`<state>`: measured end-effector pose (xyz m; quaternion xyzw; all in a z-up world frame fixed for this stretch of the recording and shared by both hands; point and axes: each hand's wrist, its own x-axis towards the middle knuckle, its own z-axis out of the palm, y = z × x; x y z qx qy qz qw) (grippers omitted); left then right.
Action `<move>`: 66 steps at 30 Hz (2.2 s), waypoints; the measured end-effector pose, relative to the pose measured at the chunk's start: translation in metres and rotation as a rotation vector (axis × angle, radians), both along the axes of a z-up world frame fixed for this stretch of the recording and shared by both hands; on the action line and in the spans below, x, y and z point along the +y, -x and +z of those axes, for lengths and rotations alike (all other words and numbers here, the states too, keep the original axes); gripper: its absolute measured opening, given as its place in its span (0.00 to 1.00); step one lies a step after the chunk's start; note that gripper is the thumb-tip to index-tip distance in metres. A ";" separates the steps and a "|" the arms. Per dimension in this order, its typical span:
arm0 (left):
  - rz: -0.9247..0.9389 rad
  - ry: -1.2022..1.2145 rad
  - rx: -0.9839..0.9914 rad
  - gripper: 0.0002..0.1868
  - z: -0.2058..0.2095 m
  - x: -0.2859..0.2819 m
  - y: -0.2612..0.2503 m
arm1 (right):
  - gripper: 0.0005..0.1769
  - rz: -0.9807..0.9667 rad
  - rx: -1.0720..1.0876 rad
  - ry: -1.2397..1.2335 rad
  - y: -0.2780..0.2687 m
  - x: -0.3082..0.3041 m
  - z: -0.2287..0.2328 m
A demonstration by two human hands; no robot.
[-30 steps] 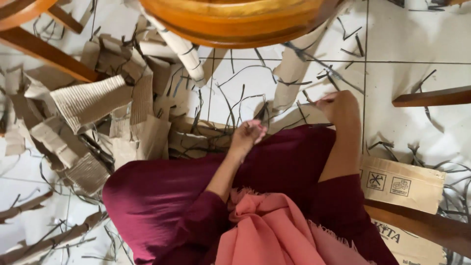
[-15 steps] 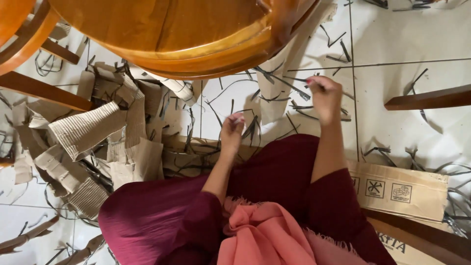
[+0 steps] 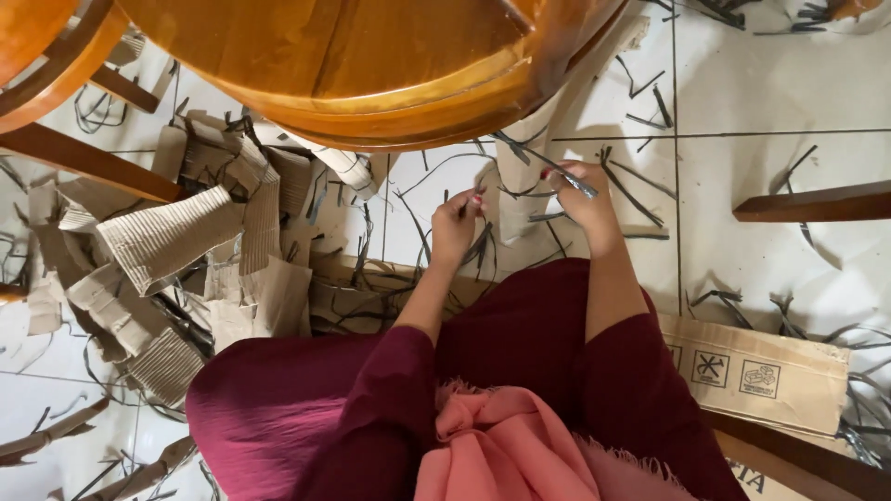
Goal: Wrapping a wooden chair leg with thin protective or decorative strips of material.
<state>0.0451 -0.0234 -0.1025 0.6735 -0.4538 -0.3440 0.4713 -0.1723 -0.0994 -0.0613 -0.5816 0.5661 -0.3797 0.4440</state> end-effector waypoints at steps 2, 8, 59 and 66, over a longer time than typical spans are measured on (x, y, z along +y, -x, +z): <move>0.012 -0.017 -0.027 0.08 0.009 0.012 -0.007 | 0.10 0.002 0.035 0.005 -0.005 0.005 0.005; -0.046 -0.191 -0.141 0.05 -0.007 0.044 -0.019 | 0.11 0.131 0.365 -0.120 0.013 0.011 -0.017; -0.412 0.319 -0.028 0.15 0.014 0.029 0.057 | 0.13 0.277 0.602 0.371 -0.006 0.109 -0.008; -0.309 0.274 0.072 0.10 0.023 0.029 0.057 | 0.17 0.248 0.363 0.436 -0.006 0.092 0.043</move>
